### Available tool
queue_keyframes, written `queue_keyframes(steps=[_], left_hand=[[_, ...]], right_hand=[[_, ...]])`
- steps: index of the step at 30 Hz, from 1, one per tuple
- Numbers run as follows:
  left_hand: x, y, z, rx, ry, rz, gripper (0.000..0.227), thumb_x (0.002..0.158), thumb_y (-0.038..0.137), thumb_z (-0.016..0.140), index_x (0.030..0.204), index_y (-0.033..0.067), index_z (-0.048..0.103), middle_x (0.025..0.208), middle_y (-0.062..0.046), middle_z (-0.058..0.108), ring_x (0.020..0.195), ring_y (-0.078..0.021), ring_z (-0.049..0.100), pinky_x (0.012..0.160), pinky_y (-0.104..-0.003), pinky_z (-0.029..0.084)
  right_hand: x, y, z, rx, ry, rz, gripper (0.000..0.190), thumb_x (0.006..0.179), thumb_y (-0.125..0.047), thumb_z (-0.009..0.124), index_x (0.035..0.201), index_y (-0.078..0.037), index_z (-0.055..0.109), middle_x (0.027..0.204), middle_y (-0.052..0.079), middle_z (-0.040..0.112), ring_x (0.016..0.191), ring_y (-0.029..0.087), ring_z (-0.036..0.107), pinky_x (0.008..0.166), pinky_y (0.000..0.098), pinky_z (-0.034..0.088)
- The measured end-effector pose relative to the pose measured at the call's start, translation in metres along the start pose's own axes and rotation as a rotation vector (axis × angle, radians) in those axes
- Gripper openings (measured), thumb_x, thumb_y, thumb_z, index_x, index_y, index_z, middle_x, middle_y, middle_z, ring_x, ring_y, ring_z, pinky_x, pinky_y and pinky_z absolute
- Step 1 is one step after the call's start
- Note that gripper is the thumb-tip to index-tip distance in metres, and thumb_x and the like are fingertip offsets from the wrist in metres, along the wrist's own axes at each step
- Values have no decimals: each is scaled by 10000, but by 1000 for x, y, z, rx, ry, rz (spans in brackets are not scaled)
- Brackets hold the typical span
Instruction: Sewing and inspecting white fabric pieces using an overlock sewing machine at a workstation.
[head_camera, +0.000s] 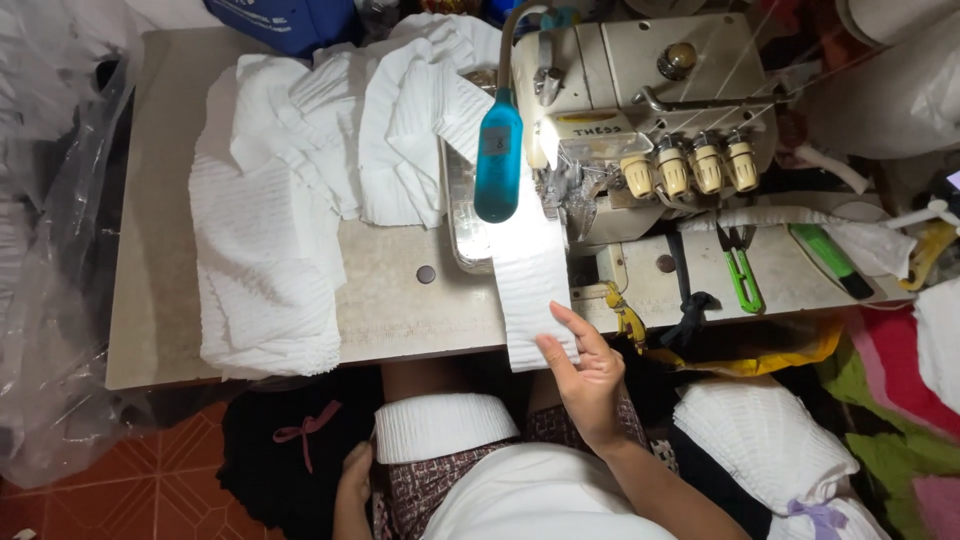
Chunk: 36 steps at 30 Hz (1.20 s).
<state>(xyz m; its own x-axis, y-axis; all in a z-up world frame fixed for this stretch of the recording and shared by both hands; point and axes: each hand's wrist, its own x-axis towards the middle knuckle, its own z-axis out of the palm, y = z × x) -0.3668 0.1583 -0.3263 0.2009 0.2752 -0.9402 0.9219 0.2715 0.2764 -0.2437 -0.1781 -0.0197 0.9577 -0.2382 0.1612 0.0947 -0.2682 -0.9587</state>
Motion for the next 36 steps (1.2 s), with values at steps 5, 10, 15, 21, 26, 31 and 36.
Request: queue_keyframes(steps=[5,10,15,21,26,31,36], left_hand=[[9,-10,-16,-172,171,96,657,708,401,793,1277,129,610,1180,-63,620,1048,-227,531,796,-315,387],[16,-21,-27,-162,333,217,459,689,359,854,1013,94,665,1095,-52,631,973,-172,560,795,-305,485],[7,-23,-34,135,383,263,565,829,534,615,1167,85,668,1175,-128,654,1014,-283,595,853,-380,483],[17,-23,-41,553,380,349,637,986,581,247,1172,69,577,1114,-206,657,998,-372,612,861,-436,458],[0,-17,-47,641,383,402,477,882,488,525,592,113,475,641,-24,589,646,-185,557,607,-288,391],[-17,-8,-57,677,621,599,497,936,381,573,522,108,607,587,42,571,558,-166,483,564,-322,374],[-60,34,-51,133,528,463,482,996,485,454,1112,60,651,1062,-127,637,946,-275,566,836,-366,428]], right_hand=[[13,1,5,19,-13,-24,380,869,-93,680,1234,-9,617,1178,80,695,431,-35,340,364,103,286],[28,4,10,90,-38,-66,362,919,-78,655,1273,-29,604,649,-71,609,401,3,267,343,169,198],[43,-1,12,114,-61,-76,386,920,-66,642,1296,-13,574,779,10,671,616,58,513,587,169,440],[62,-6,14,19,-84,-178,340,956,-91,582,1293,-44,581,673,46,723,556,39,630,513,149,417],[73,-9,14,-65,-78,-339,273,971,-78,562,1235,-22,607,823,70,734,481,95,637,485,172,534],[79,-11,10,-210,-156,-278,355,978,-160,558,1322,-72,546,687,46,713,422,102,615,413,194,544],[86,-19,6,-302,-258,-199,440,979,-265,534,1395,-134,482,568,39,666,372,83,563,481,214,541]])
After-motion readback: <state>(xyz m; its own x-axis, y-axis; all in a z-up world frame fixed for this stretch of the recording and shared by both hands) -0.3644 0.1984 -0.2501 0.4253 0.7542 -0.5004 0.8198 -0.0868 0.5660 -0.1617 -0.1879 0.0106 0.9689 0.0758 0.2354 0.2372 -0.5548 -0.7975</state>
